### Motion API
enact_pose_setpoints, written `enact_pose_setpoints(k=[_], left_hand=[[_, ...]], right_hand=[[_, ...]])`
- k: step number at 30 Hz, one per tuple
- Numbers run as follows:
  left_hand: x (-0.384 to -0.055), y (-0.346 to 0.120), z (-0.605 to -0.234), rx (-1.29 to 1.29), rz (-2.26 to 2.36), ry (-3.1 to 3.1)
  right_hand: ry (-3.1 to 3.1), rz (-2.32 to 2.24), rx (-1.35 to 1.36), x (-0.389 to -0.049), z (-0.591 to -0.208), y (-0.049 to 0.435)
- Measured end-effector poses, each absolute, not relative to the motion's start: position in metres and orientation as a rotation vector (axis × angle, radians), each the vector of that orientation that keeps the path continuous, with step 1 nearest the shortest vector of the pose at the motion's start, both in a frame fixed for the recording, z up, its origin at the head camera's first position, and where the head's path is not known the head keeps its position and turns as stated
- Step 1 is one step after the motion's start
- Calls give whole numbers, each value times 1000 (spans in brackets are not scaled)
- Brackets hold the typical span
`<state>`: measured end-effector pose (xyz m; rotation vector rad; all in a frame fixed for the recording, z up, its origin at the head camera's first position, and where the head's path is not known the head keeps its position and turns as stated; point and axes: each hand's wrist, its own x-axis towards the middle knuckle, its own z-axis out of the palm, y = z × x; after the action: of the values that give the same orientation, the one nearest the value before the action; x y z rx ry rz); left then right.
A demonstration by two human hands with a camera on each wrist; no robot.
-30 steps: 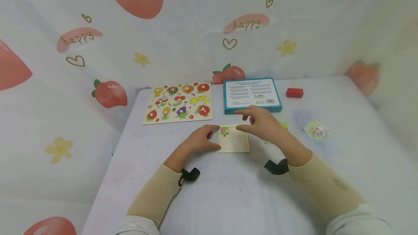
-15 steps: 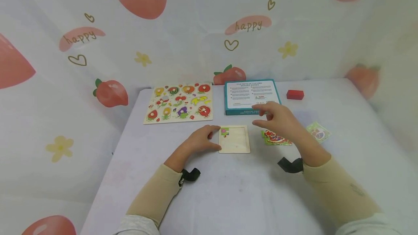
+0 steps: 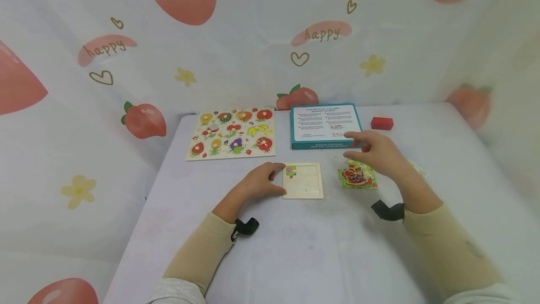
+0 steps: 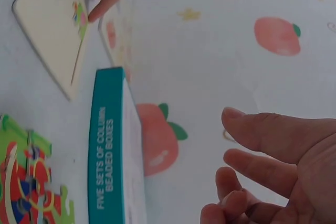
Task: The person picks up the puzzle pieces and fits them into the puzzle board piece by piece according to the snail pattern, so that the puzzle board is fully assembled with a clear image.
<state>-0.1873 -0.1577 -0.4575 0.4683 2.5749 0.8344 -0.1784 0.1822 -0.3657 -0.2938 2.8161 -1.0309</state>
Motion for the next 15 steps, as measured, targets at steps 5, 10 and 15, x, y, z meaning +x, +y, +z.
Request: enact_pose_setpoints(k=[5,10,15], left_hand=[[-187,-157,-457,457,834,2574],[-186,-157,-455,452,823,2574],[-186,-156,-456,442,817,2576]], right_hand=[[2801,-1003,-218,-185,-372,192],[2770,-970,-180,-193,-383,203],[2708,-935,-121,-200,-398,212]])
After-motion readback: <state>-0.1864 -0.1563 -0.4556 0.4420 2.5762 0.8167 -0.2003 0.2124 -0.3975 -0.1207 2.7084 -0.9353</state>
